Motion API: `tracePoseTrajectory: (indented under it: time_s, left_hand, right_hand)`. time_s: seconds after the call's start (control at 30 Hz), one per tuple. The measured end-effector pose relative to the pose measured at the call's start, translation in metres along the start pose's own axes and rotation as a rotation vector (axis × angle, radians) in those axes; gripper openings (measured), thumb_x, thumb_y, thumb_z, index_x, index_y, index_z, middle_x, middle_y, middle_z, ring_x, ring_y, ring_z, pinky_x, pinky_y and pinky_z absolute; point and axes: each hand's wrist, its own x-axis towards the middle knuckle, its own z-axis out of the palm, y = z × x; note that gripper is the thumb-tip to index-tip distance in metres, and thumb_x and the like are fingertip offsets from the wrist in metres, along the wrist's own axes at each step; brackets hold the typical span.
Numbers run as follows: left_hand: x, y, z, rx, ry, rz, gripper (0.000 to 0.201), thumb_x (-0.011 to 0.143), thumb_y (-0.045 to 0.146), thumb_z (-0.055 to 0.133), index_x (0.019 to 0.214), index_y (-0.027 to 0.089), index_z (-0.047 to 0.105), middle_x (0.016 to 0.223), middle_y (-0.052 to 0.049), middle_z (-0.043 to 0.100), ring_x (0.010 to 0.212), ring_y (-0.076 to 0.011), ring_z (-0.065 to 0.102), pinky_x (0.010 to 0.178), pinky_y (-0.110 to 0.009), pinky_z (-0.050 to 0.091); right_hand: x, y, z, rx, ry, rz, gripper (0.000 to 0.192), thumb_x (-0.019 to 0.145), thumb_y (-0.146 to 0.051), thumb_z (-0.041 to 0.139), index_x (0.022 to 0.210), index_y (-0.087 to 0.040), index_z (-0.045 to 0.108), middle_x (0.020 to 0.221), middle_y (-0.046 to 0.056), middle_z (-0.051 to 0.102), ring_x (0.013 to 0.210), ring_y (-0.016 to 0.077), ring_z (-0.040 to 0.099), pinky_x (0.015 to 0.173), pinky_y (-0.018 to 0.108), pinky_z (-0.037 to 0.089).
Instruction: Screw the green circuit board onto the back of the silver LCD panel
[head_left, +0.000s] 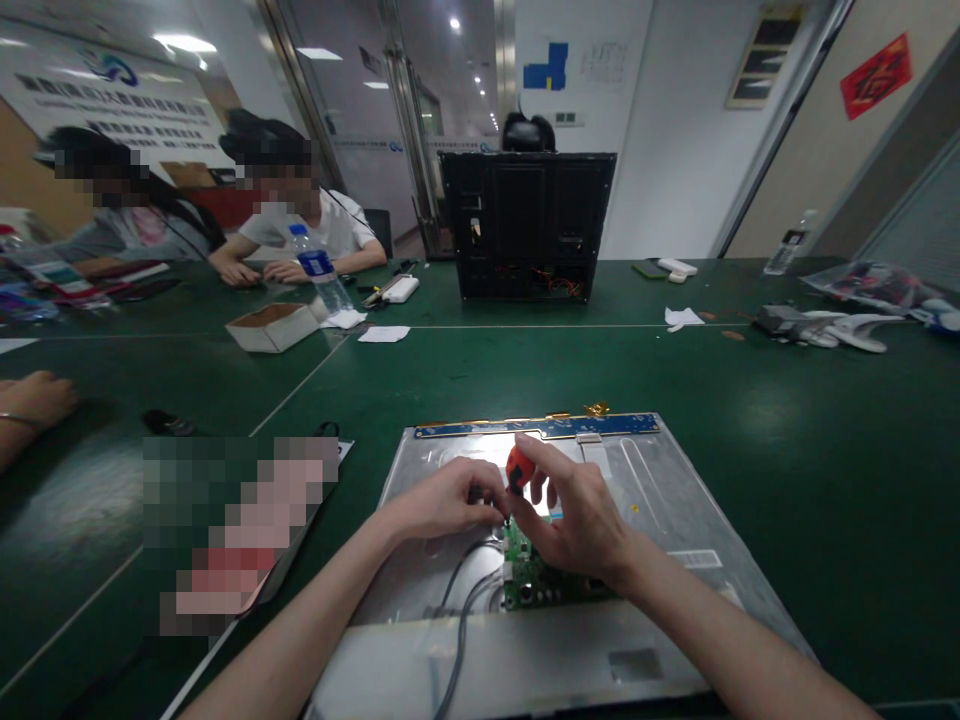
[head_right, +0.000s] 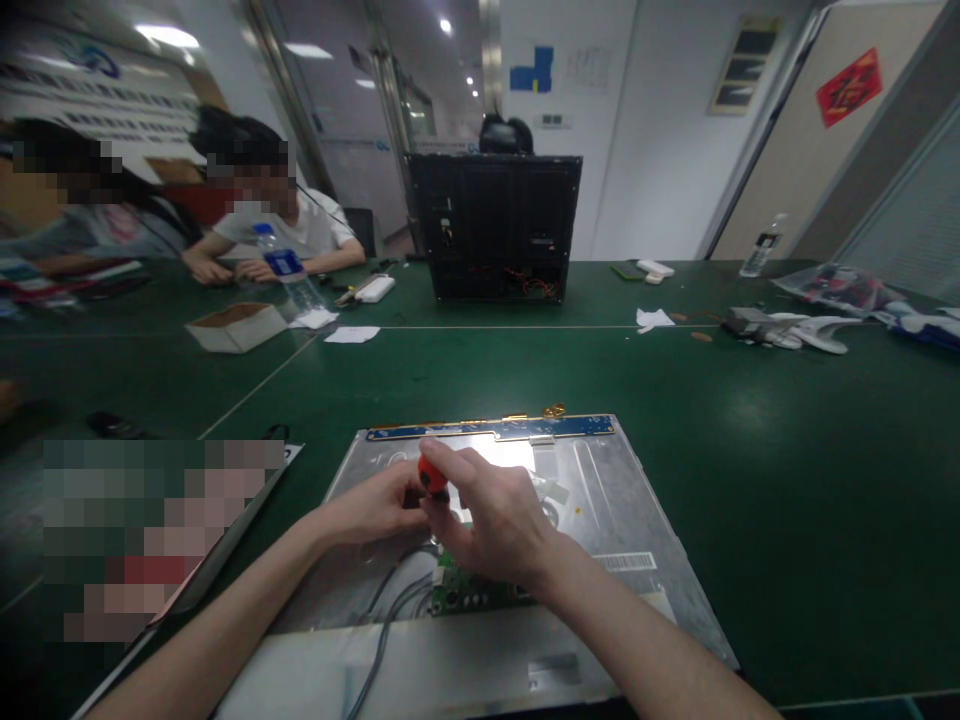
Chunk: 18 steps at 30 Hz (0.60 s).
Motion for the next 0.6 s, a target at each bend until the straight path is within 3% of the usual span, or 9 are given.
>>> tracePoseTrajectory:
  time_s: [0.33,0.6]
  left_hand:
    - [0.0000,-0.0062,0.0021,0.025,-0.025,0.000,0.009,0.078,0.018,0.065,0.084,0.015,0.072,0.084,-0.002,0.067,0.076,-0.0168,0.057,0.072,-0.026,0.045]
    - [-0.0004,-0.0056,0.0025,0.002,0.008,-0.002,0.004,0.076,0.017,0.065,0.075,0.015,0.069,0.073,0.000,0.061,0.070,-0.0151,0.052,0.065,-0.024,0.041]
  right_hand:
    - [-0.0003,-0.0006,0.0008,-0.024,0.020,0.000,0.054,0.094,-0.019,0.049,0.144,-0.021,0.029,0.083,0.001,0.064,0.053,0.0103,0.055,0.043,0.022,0.044]
    - [0.0019,-0.0003,0.0003,0.000,0.009,-0.009,0.052,0.095,-0.021,0.052,0.143,-0.022,0.030,0.083,0.001,0.064,0.054,0.0105,0.053,0.044,0.021,0.044]
